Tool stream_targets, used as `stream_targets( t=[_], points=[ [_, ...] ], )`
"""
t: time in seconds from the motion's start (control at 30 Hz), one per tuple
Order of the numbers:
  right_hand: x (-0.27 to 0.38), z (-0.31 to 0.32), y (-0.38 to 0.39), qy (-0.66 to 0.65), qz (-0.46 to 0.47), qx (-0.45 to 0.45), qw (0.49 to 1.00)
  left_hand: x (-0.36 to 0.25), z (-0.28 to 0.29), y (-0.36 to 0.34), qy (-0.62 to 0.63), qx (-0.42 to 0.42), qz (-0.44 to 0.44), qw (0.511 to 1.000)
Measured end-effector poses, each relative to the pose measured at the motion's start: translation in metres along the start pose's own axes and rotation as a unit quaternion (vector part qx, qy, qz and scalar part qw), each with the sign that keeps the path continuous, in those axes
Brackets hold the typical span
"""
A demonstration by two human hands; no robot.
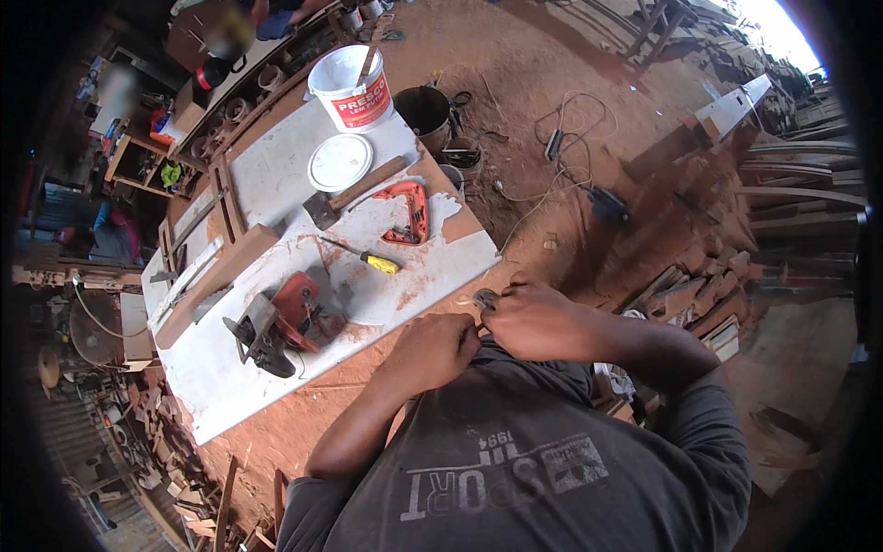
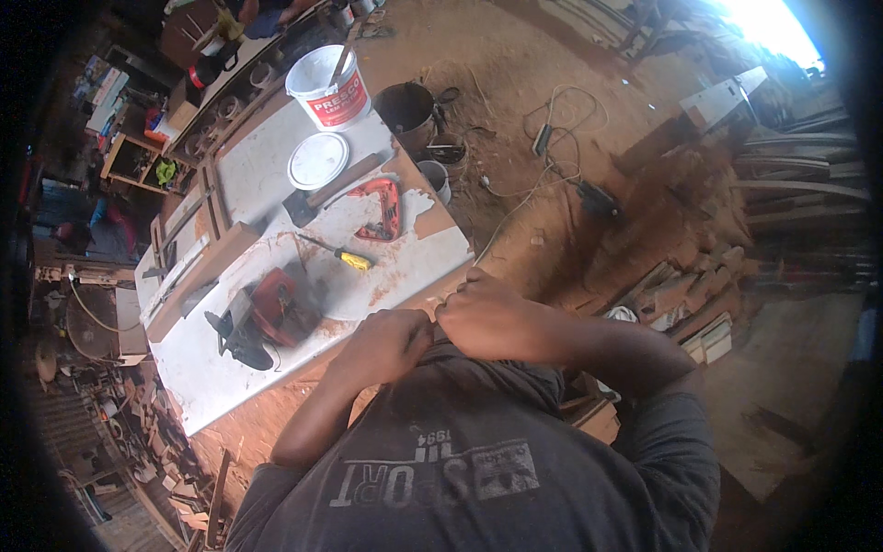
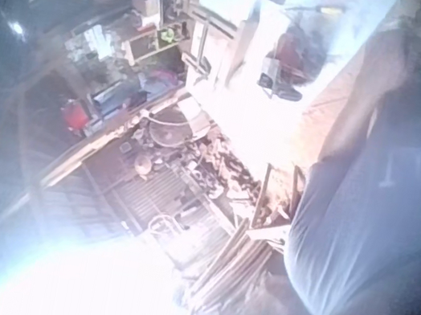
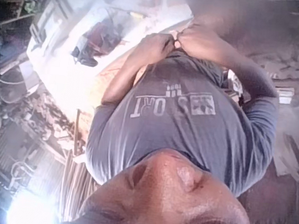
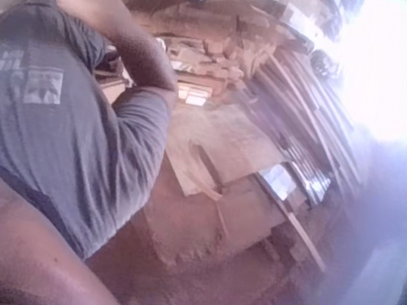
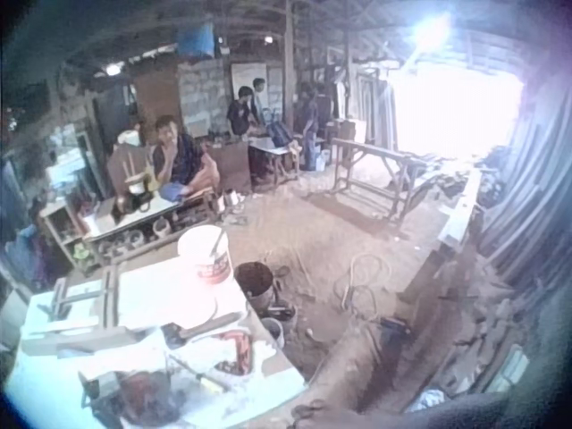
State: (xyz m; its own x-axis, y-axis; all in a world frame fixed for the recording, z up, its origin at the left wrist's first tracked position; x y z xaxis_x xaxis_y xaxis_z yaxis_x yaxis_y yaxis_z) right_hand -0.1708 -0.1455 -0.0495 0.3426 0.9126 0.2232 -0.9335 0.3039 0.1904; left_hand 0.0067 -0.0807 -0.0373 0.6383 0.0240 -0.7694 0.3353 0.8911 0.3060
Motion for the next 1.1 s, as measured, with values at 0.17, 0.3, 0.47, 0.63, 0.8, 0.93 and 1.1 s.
stream_targets(
  t=[0.17, 0.3, 0.47, 0.63, 0.8, 0.93, 1.1],
  points=[
    [0.012, -0.031, -0.003, 0.055, 0.055, -0.027, 0.997, 0.016, -0.023, -0.016, -0.077, 0.065, 0.07, 0.992],
    [0.015, -0.024, 0.003, 0.064, 0.068, -0.058, 0.994, 0.005, -0.02, -0.022, -0.126, 0.157, 0.1, 0.974],
    [0.013, 0.008, 0.014, -0.118, 0.027, 0.002, 0.993, 0.009, -0.01, -0.026, 0.007, 0.185, -0.032, 0.982],
    [0.014, 0.06, 0.038, -0.38, -0.01, -0.07, 0.922, 0.001, -0.012, 0.0, 0.465, 0.155, 0.19, 0.85],
    [0.016, 0.077, 0.052, -0.53, -0.073, -0.169, 0.828, -0.06, -0.009, 0.007, 0.775, 0.16, 0.2, 0.577],
    [0.027, 0.087, 0.056, -0.685, -0.116, -0.153, 0.702, -0.083, 0.002, 0.007, 0.792, 0.168, 0.133, 0.571],
    [0.025, 0.082, 0.061, -0.754, -0.132, -0.155, 0.624, -0.091, -0.002, 0.002, 0.823, 0.164, 0.123, 0.529]
  ],
)
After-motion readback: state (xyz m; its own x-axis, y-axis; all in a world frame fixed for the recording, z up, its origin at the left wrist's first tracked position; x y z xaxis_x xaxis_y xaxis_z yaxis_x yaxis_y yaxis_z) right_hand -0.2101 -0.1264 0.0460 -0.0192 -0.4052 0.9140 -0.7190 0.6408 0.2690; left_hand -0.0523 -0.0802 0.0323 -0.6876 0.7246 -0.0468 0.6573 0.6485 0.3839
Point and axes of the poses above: each hand's wrist, its own y-axis away from the middle knuckle, its own z-axis out of the back of the hand, x = y × z, the point moved 2 cm from there along -y, towards the middle knuckle, and after that the axes turned 7 degrees about y, right-handed, at the moved point
